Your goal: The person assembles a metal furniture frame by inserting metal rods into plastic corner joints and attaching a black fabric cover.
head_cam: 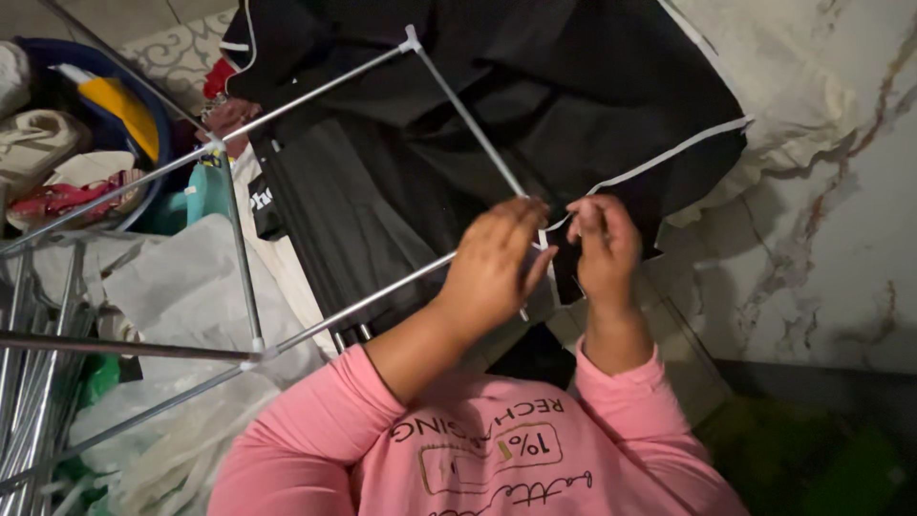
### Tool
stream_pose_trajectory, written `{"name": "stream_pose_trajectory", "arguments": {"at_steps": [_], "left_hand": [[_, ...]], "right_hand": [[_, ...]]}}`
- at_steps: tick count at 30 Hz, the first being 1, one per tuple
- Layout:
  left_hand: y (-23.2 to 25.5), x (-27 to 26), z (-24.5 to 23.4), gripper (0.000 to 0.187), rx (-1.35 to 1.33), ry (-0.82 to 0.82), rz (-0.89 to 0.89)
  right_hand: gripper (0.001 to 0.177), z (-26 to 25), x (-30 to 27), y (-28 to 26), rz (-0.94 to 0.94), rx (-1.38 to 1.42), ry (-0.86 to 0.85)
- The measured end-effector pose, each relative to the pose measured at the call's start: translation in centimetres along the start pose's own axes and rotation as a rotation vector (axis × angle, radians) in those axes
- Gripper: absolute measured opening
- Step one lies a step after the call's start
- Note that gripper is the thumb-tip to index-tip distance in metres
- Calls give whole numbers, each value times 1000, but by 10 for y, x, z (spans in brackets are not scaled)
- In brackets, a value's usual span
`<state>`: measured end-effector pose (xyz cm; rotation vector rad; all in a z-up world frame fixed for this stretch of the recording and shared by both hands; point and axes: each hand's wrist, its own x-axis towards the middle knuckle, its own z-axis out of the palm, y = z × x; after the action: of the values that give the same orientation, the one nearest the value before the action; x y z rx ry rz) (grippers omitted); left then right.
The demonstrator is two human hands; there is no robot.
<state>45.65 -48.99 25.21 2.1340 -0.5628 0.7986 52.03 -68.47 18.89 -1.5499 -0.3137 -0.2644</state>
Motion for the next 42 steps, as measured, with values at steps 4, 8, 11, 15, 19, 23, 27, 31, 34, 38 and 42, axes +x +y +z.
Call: {"name": "stream_pose_trajectory", "arguments": {"at_steps": [4, 8, 11, 15, 19, 23, 27, 31, 34, 38, 42], "left_hand": [[-18, -12, 12, 42, 139, -92, -189], [-36, -33, 25, 26, 160, -259, -312], [-40, -53, 27, 23, 155, -305, -301], [-35, -78, 27, 14, 181, -364, -272], [-25, -90, 36, 17, 250, -387, -224], [-21, -96, 38, 17, 227, -424, -239], [-15, -102, 37, 15, 231, -469, -232], [-13, -102, 39, 16, 222, -516, -245], [-12, -100, 36, 19, 184, -514, -240], [-8, -94, 30, 28, 127, -560, -289], [-2, -85, 27, 25, 140, -673, -327]], "right_hand": [[20, -4, 13, 15, 28, -168, -174], [18, -2, 11, 38, 503, 69, -271], [43, -6, -10, 49, 724, 50, -465], [38, -3, -26, 52, 767, -26, -549], [38, 6, -33, 42, 803, -127, -592], [40, 3, -45, 35, 810, -46, -549], [38, -9, -57, 34, 739, -73, -569], [38, -15, -64, 33, 620, -156, -567], [39, -16, -68, 30, 578, -163, -557], [36, -15, -70, 30, 550, -136, -551], [33, -15, -73, 35, 713, 38, -462]]}}
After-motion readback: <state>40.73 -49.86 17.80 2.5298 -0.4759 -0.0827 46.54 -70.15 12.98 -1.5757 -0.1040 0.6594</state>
